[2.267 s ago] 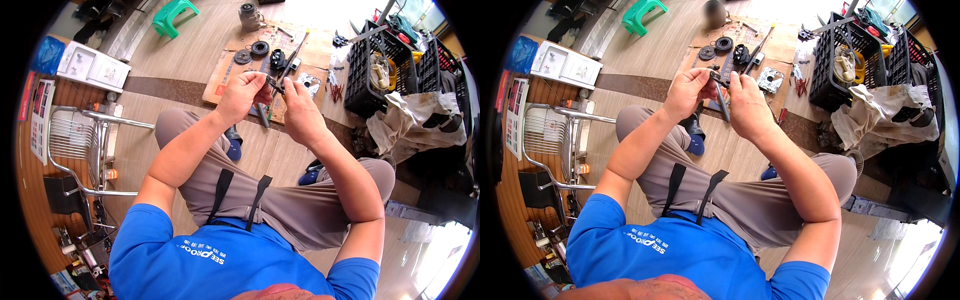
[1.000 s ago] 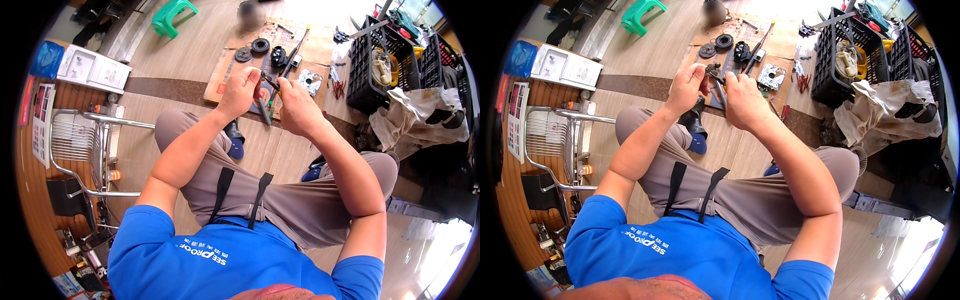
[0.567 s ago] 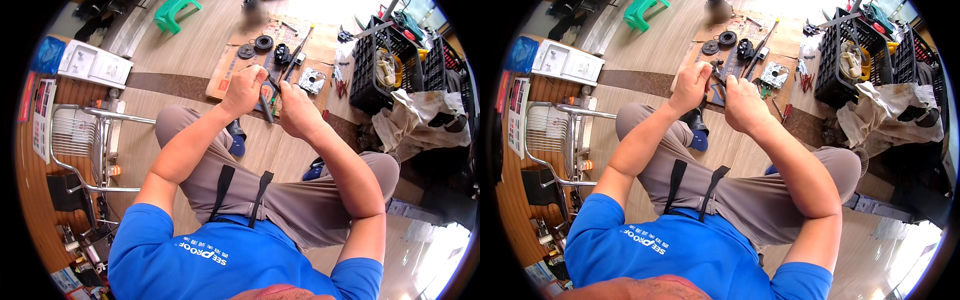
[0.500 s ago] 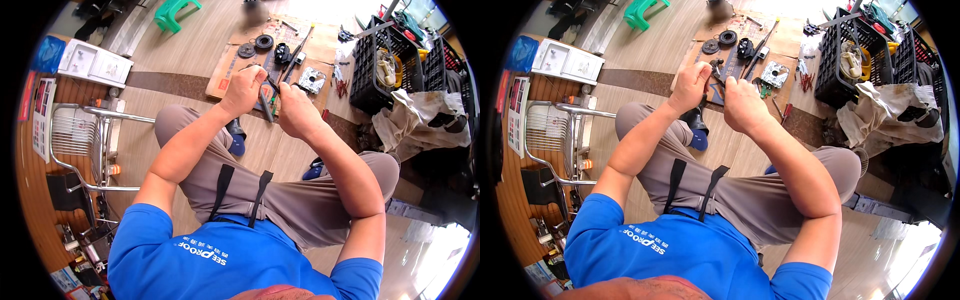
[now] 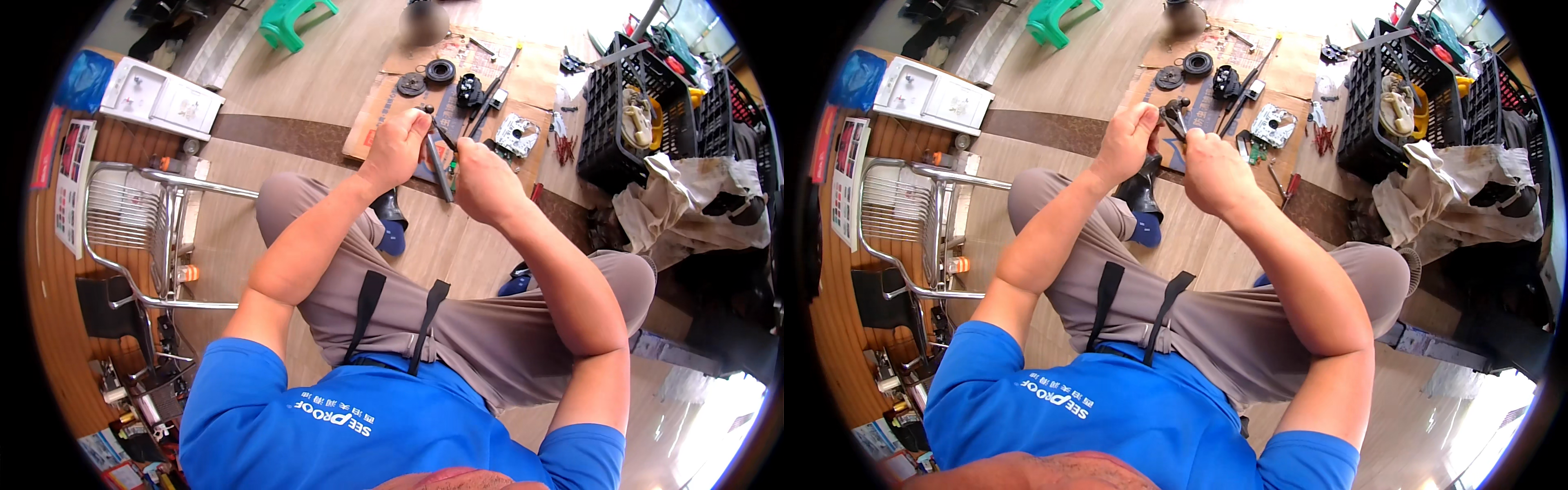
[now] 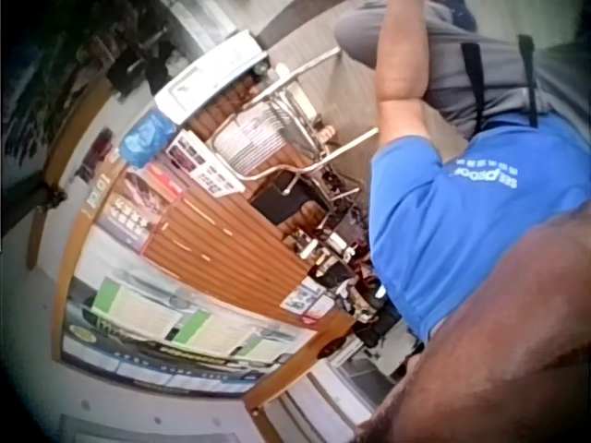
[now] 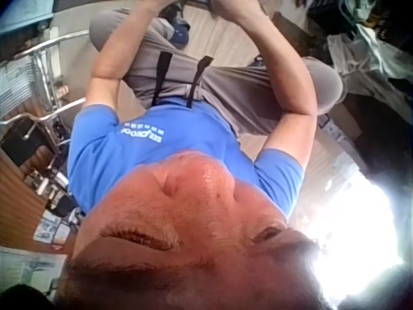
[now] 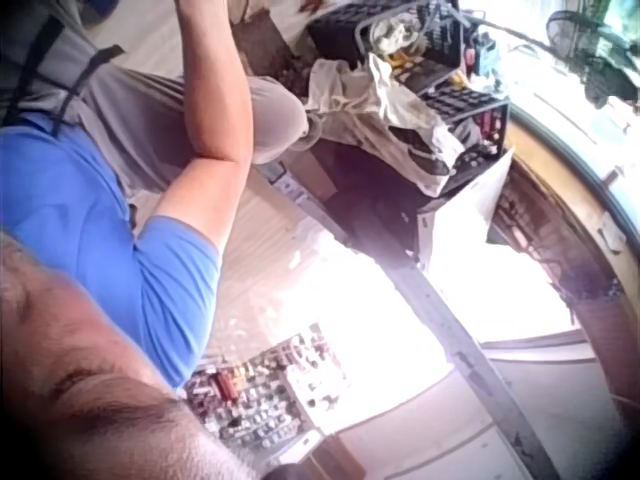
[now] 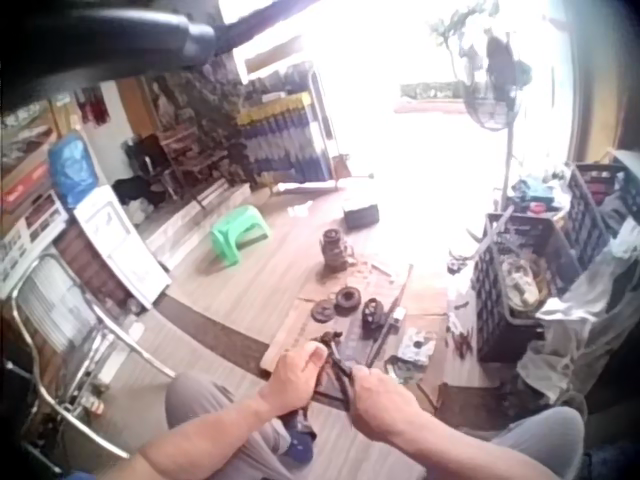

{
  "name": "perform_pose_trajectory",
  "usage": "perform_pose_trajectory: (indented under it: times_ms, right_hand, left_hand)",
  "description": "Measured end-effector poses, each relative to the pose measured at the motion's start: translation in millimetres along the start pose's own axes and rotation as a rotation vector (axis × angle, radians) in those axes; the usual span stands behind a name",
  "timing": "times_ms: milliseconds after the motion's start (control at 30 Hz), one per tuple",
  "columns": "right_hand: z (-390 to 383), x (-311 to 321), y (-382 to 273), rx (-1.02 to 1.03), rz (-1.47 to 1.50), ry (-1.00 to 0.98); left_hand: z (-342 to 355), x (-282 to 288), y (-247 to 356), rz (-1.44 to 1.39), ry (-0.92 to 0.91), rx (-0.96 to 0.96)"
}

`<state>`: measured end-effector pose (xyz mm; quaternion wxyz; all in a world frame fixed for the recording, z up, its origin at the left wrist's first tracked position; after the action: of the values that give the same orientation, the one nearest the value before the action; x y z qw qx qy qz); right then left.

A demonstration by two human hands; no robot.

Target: The person disassembles and reassembles a mechanical component using pliers and a hammer.

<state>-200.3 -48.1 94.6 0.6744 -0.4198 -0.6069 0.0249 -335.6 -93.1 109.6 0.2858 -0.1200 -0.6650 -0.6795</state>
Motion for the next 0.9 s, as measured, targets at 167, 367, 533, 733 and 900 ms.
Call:
perform_pose_trajectory:
  times_ms: [167,367,533,733,900]
  right_hand:
    - [2,22,4,-0.012,0.159,0.033]
    - [6,27,3,-0.026,0.215,-0.032]
    - [7,28,5,-0.036,0.272,-0.059]
    - [7,27,7,-0.036,0.287,-0.060]
    - [5,28,5,-0.036,0.287,-0.068]
  left_hand:
    - [4,-13,-25,-0.889,-0.157,0.321]
    - [2,-19,-26,-1.061,-0.231,0.474]
    - [1,-21,-26,-1.114,-0.247,0.557]
    - [1,-22,-27,-1.104,-0.258,0.586]
    - [1,-22,-28,-1.131,-0.262,0.564]
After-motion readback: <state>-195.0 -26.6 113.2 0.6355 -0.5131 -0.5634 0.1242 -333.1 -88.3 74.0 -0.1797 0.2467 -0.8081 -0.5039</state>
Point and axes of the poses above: each hand's wrist, its own z-axis towards the middle knuckle, its own x-axis out of the back of the hand, y = z × x, the point moved 7 cm from there along z, towards the middle knuckle, and after that the axes turned 8 degrees about -y, right-handed, at the moved point
